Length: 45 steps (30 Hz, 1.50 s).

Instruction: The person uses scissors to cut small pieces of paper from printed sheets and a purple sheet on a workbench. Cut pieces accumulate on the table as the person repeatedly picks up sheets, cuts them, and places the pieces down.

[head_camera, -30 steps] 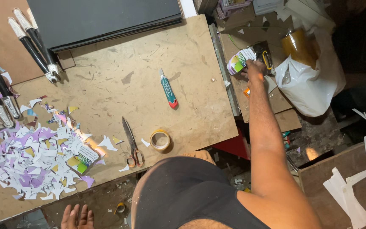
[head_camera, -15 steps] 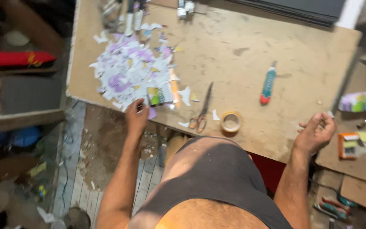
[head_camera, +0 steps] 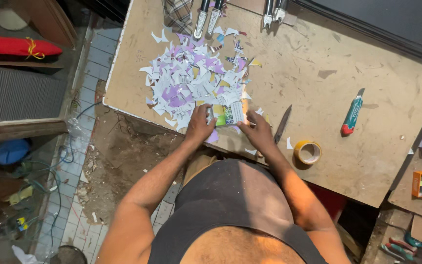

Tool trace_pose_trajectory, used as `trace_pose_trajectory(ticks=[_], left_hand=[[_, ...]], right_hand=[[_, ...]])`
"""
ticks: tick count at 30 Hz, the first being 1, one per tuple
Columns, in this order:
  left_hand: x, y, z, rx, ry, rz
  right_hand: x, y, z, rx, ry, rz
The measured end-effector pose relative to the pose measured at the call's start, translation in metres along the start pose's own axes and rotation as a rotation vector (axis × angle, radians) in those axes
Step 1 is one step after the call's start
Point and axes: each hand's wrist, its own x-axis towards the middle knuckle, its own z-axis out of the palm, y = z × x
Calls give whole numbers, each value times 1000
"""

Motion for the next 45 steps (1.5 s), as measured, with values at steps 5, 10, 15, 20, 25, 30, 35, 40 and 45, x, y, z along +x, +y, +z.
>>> trace_pose_trajectory(ticks=[5, 10, 15, 20, 25, 30, 35, 40, 45], left_hand=[[2, 10, -14, -5, -89, -35], [9, 15, -23, -2, -73, 19], [14, 15, -24, 5, -126, -77], [16, 15, -22, 23, -160, -102], [20, 16, -22, 34, -214, -160], [19, 15, -19, 48, -228, -198], [13, 8, -11, 2, -99, -106], [10, 11, -11, 3, -70, -95], [2, 38, -26, 63, 183, 125]], right_hand=[[3, 8, 50, -349, 174, 4], [1, 2, 57, -321, 273, 79], [-9, -27, 57, -453, 342, -92], [-16, -68, 56, -679, 268, -99], [-18, -102, 53, -784, 199, -163], [-19, -109, 48, -796, 101, -105], [-14, -78, 40, -401, 241, -308], [24, -27, 46, -112, 220, -8], [23, -4, 38, 120, 105, -25]])
